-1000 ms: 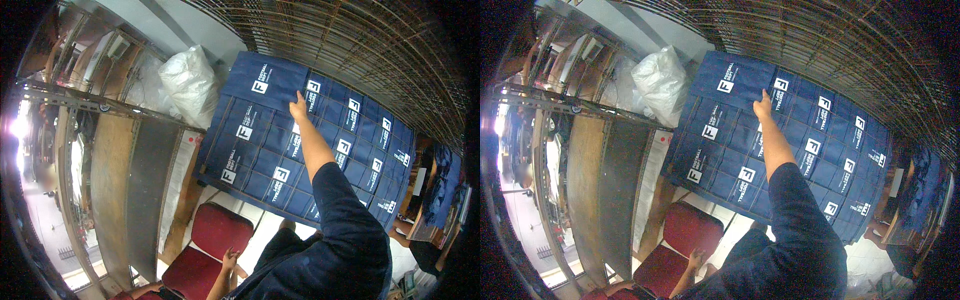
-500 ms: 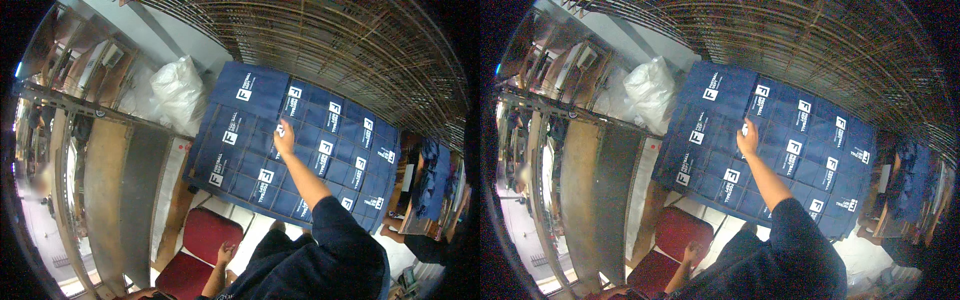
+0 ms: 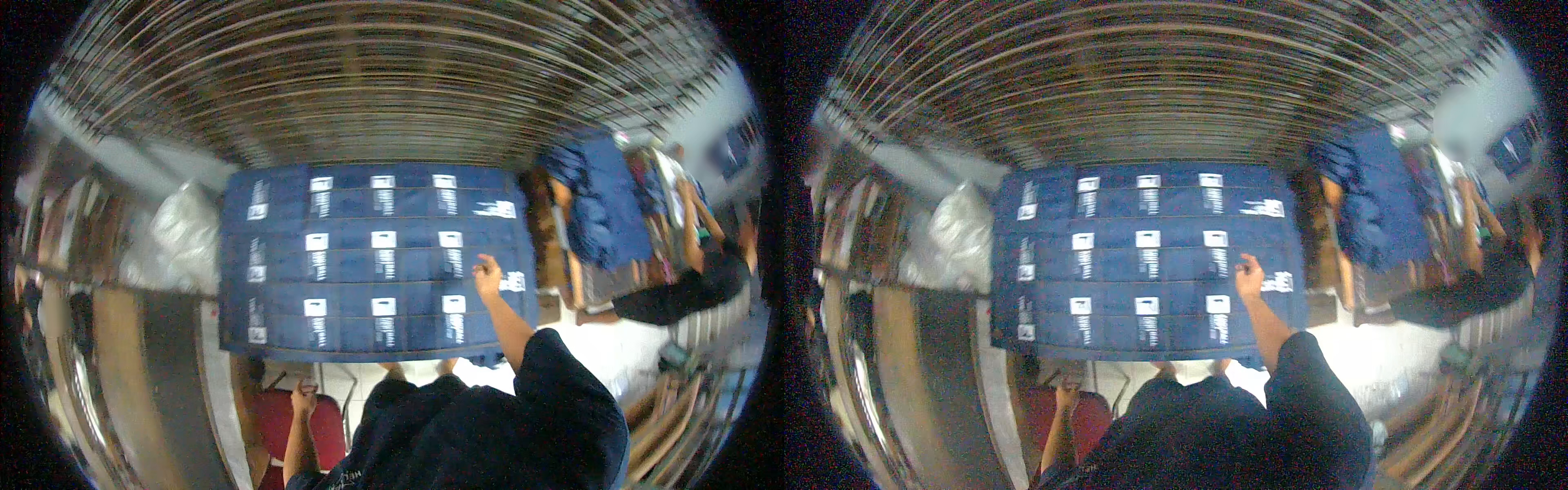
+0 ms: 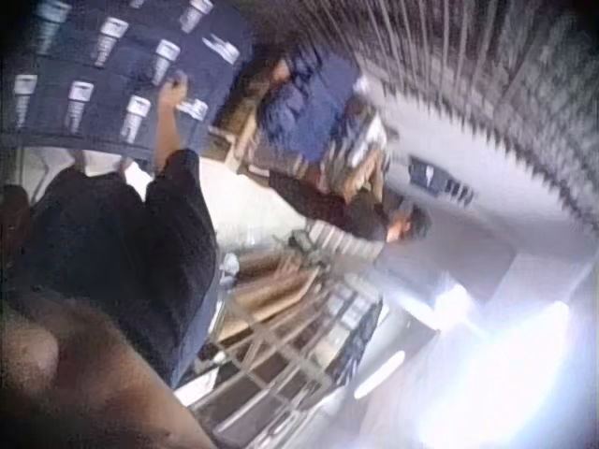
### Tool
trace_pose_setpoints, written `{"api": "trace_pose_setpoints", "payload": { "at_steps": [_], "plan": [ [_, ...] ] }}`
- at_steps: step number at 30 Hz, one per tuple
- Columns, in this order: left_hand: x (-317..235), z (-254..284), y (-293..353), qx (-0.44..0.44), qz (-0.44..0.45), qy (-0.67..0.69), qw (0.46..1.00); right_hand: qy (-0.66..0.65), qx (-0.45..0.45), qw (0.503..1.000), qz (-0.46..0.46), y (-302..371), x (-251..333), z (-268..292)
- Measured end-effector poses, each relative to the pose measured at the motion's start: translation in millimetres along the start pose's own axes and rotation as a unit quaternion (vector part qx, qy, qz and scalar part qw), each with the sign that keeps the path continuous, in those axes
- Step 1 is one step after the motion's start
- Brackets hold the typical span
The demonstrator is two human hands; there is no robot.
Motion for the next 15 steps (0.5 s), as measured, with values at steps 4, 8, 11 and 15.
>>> {"api": "trace_pose_setpoints", "payload": {
  "at_steps": [4, 8, 11, 15],
  "plan": [
    [-206, -54, 21, 0.088, -0.125, 0.020, 0.988, 0.199, 0.004, 0.979, -0.039, 51, 17, 110],
    [-492, -130, 147, 0.362, -0.387, 0.127, 0.839, 0.256, 0.005, 0.965, -0.056, 92, -30, 190],
    [-635, -157, 292, 0.617, -0.534, 0.134, 0.562, 0.162, 0.126, 0.972, -0.116, 105, -26, 213],
    [-700, -190, 395, 0.662, -0.606, 0.120, 0.425, 0.177, 0.323, 0.929, 0.021, 109, 30, 228]
  ]
}}
Point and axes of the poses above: each hand's wrist, its own y-axis away from the middle knuckle, its own z-axis out of the back of the hand, x = y × z, the point moved 8 cm from there along -y, towards the middle knuckle, and after that the axes turned 3 degrees about x, right-handed, at the moved point
